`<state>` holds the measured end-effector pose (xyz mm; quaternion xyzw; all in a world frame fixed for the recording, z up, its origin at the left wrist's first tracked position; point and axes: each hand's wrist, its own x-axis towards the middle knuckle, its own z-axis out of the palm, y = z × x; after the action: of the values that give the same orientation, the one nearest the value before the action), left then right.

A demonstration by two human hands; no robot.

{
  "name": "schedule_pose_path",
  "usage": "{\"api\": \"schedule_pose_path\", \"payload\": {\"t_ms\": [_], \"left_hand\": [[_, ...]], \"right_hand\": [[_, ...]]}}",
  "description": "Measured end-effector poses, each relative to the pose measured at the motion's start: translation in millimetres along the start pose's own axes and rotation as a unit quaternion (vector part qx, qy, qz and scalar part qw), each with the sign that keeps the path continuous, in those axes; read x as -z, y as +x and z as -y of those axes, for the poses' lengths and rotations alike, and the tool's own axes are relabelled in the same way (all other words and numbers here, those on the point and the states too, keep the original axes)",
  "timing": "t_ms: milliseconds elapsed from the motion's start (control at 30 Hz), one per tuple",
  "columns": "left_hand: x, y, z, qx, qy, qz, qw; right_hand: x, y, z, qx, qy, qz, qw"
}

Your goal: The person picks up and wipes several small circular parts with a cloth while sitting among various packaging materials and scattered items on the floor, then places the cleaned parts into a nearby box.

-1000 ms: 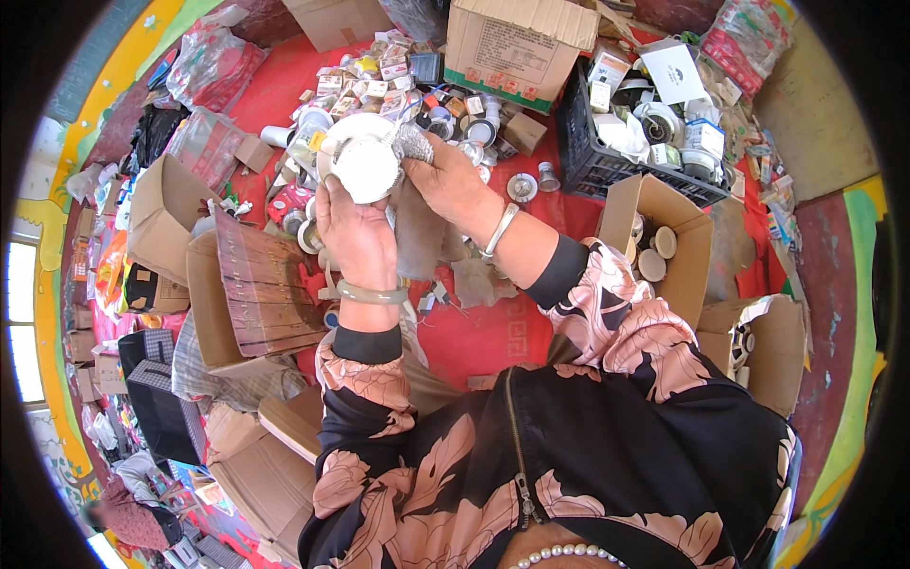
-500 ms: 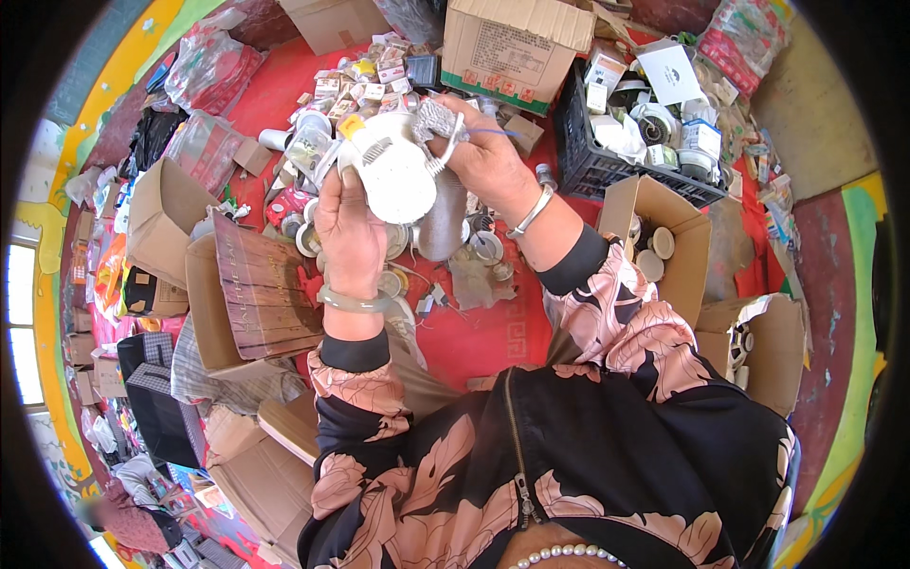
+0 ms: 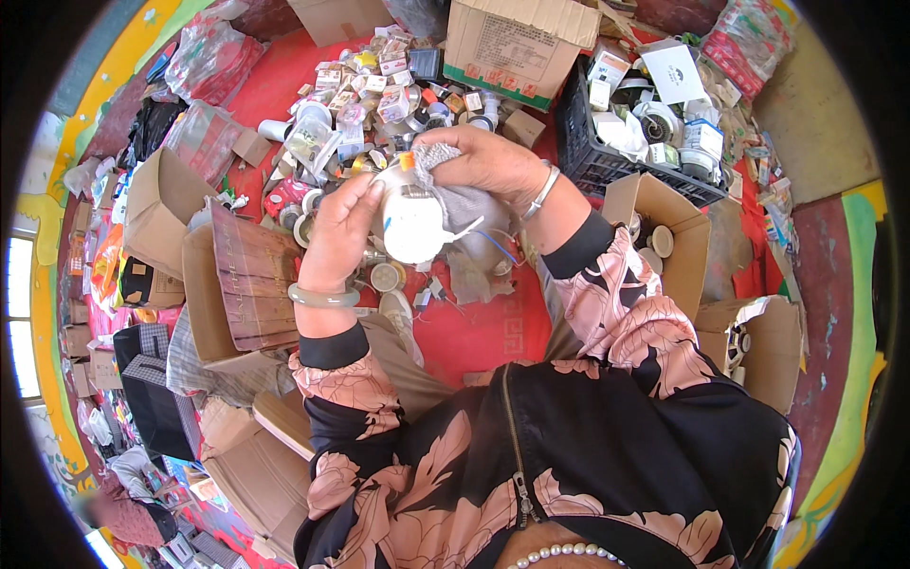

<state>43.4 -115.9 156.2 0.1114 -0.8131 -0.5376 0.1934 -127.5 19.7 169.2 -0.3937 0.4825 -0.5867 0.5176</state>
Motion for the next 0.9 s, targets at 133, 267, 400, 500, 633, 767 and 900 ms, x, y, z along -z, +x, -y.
{"api": "schedule_pose_path", "payload": {"t_ms": [133,267,400,500,633,767,900], "left_hand": [[4,0,-1,-0.017,0.001,-0.007,1.000],[2,0,2,-0.012,-0.017,-0.006,1.000],[1,-2,11,0.036,-0.058,-0.007,0.998],[-18,4,15,0.033,-0.217,-0.079,0.972],[-31,6,4,0.017,-0.296,-0.126,0.947],[-33,8,-1,0.007,-0.407,-0.178,0.896],[-32,12,12,-0.003,-0.468,-0.245,0.849]], "right_hand": [[-7,9,-15,0.026,0.055,-0.023,0.998],[-8,10,-20,0.021,0.028,-0.031,0.999],[-11,5,-11,0.002,-0.053,-0.042,0.998],[-8,5,-1,0.023,-0.132,-0.056,0.989],[5,0,3,0.010,-0.069,-0.028,0.997],[7,-1,2,0.019,-0.060,-0.023,0.998],[0,4,4,-0.033,-0.005,-0.045,0.998]]}}
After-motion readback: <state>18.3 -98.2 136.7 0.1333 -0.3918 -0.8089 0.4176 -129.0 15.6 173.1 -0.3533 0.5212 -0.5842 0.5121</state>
